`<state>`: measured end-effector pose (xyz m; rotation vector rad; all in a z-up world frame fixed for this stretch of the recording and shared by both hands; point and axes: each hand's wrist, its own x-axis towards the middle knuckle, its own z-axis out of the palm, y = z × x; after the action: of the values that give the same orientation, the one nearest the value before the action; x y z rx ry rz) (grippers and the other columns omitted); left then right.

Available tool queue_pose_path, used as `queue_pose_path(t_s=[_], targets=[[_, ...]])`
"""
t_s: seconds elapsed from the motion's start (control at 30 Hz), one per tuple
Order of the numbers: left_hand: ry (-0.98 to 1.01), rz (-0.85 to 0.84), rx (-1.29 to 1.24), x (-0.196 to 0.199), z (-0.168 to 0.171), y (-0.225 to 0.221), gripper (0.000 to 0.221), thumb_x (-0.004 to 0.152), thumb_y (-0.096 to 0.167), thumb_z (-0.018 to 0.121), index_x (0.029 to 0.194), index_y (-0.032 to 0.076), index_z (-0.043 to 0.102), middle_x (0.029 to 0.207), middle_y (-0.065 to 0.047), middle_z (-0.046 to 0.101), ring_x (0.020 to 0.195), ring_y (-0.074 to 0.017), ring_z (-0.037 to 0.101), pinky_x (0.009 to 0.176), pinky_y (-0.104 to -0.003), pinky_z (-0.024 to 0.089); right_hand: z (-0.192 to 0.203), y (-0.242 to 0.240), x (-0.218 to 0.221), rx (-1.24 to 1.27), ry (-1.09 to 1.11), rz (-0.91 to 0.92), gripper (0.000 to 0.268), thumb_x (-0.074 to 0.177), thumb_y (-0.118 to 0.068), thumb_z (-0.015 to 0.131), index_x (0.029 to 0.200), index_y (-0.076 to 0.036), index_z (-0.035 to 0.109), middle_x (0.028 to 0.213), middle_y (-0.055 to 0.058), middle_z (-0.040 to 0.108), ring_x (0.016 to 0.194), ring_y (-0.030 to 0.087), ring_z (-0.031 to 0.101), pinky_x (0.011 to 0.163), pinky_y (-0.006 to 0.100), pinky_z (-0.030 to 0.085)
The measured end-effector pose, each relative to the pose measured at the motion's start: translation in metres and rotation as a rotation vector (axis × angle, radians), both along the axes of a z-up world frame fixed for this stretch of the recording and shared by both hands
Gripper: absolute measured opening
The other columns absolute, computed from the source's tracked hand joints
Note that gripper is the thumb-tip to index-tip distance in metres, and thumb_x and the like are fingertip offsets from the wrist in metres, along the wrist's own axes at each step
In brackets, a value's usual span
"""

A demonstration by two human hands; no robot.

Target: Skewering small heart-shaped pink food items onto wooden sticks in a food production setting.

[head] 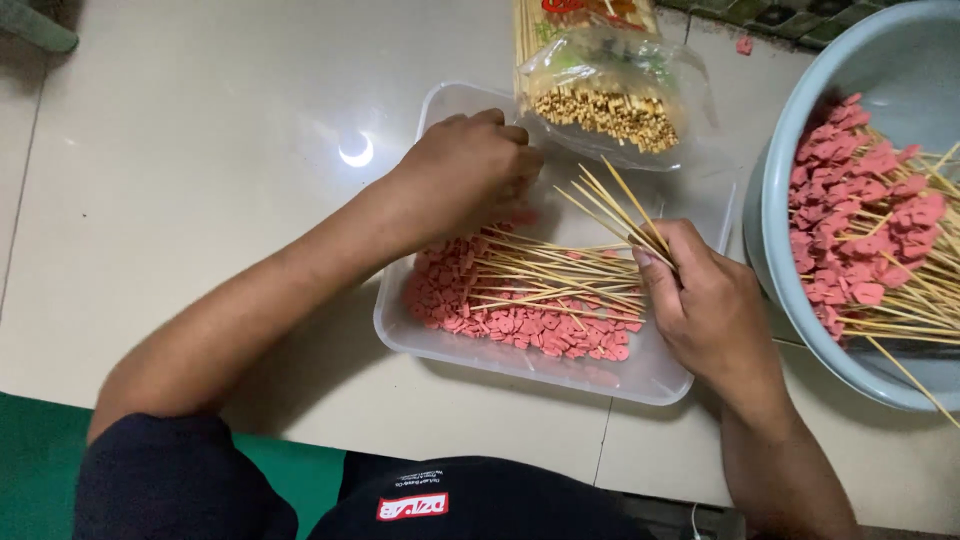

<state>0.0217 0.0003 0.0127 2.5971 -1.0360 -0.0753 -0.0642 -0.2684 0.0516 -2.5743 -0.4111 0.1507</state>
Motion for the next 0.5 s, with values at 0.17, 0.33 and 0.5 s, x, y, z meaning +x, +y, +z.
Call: queue_pose_path(t_s=[0.17, 0.33, 0.5], targets=[[0.239, 0.121, -0.499, -0.023, 0.014, -0.003, 0.012, 0.081, 0.005, 0.08, 0.089, 0.005, 0.072, 0.083, -0.014, 0.073, 0.084, -0.0345, 0.07, 0.073, -0.045, 0.059, 0.0, -0.003, -0.005, 0.094, -0.039, -0.013, 0.012, 0.103, -0.013, 0.06, 0.113, -0.015, 0.066, 0.069, 0.017, 0.069, 0.072, 0.046, 0.07, 0.065, 0.053, 0.054], [0.328, 0.2, -0.846, -0.036, 0.01, -0.002, 0.016, 0.084, 0.001, 0.078, 0.098, 0.003, 0.069, 0.088, -0.015, 0.071, 0.088, -0.0293, 0.067, 0.079, -0.041, 0.059, -0.004, -0.008, -0.01, 0.135, -0.053, -0.014, 0.012, 0.101, -0.015, 0.063, 0.112, -0.016, 0.068, 0.068, 0.011, 0.071, 0.069, 0.04, 0.071, 0.065, 0.047, 0.056], [0.33, 0.215, -0.964, -0.029, -0.003, -0.003, 0.02, 0.089, 0.012, 0.082, 0.103, 0.009, 0.068, 0.089, -0.006, 0.071, 0.084, -0.0167, 0.066, 0.078, -0.032, 0.057, -0.002, -0.007, -0.013, 0.134, -0.085, -0.029, 0.012, 0.103, -0.013, 0.063, 0.113, -0.012, 0.069, 0.069, 0.016, 0.07, 0.069, 0.042, 0.071, 0.065, 0.049, 0.056]])
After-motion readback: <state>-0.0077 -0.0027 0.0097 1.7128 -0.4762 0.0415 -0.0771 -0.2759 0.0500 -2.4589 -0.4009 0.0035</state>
